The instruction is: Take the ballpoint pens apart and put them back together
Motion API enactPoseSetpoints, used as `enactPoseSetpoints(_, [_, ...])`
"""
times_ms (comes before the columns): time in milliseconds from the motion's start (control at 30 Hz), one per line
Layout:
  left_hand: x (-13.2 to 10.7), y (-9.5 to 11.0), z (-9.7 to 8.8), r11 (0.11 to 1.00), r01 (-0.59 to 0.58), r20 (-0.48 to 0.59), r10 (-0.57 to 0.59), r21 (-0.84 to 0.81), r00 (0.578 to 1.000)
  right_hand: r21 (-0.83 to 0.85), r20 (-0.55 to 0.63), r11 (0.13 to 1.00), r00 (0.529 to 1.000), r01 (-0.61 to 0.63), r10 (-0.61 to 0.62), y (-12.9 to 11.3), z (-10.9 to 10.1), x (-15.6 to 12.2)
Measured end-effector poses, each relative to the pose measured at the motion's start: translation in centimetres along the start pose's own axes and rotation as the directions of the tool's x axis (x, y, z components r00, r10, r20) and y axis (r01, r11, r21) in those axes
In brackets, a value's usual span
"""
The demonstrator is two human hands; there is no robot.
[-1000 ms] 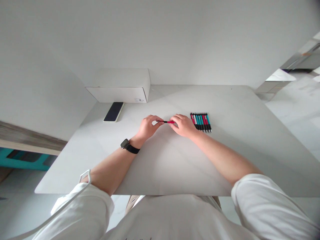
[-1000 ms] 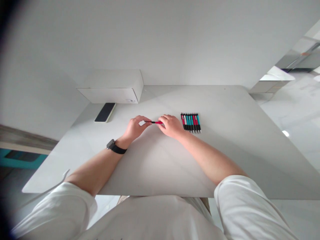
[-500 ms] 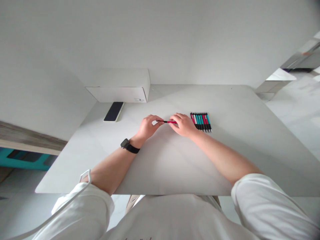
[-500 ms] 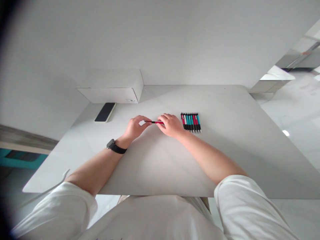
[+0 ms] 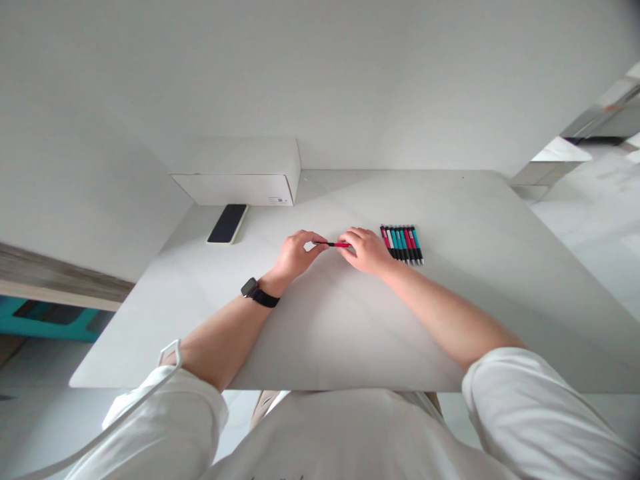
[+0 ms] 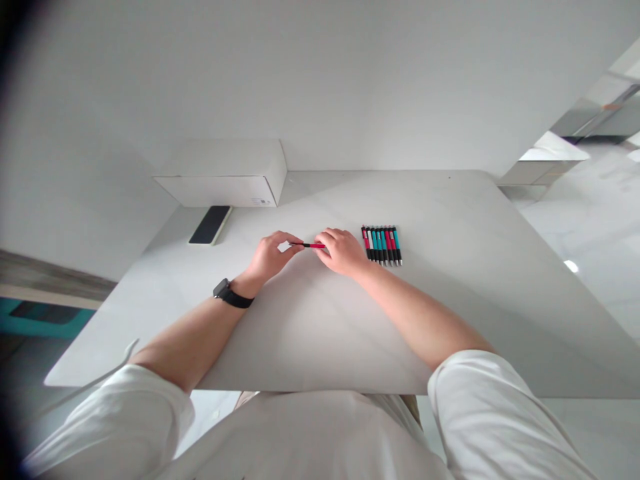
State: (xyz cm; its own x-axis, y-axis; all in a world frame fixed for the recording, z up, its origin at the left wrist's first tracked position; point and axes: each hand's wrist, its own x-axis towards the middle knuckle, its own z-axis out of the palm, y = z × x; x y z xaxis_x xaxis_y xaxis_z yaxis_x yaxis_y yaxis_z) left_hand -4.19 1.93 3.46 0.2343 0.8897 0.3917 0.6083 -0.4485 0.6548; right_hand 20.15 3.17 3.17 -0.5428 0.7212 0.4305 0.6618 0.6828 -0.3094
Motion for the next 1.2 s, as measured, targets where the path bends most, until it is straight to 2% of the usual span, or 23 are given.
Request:
enactPoseSetpoints(200, [0.0,-0.1,0.0,1.0,-0.015,0.004,0.015,-0.02,1.0,-0.02,-0.01,0.999,0.999,0.031,-0.032,-0.1,-0.4,0.0])
enactPoseSetpoints(367, [0.0,-0.1,0.0,0.999,-0.04,0.006,0.04,-0.012,0.999,-0.036,0.028,0.999,0.999,0.031,-0.03,-0.3,-0.5,0.0])
enactPoseSetpoints(567, [0.0,-0.3,0.1,1.0,-0.024,0.002,0.024,-0.016,1.0,-0.03,-0.015,0.999,0.999,0.04,-0.041,-0.1,-0.4,0.0])
enactPoseSetpoints(767, [-0.1,-0.5,0.3,0.997,-0.07,-0.014,0.07,-0.019,0.997,-0.054,-0.016,0.998,0.999,0.034,-0.035,-0.5,-0.6,-0.1])
enactPoseSetpoints(967, [0.0,-1.0,0.3,0.981,-0.194,-0.007,0.194,-0.006,0.981,-0.043,0.036,0.999,0.999,0.005,-0.004,-0.6,-0.3,0.0])
enactPoseSetpoints(1200, [0.2,-1.6,0.1,0.939,-0.332,0.081,0.325,0.092,0.942,0.061,0.114,0.994,0.99,-0.088,0.08,-0.5,0.5,0.2])
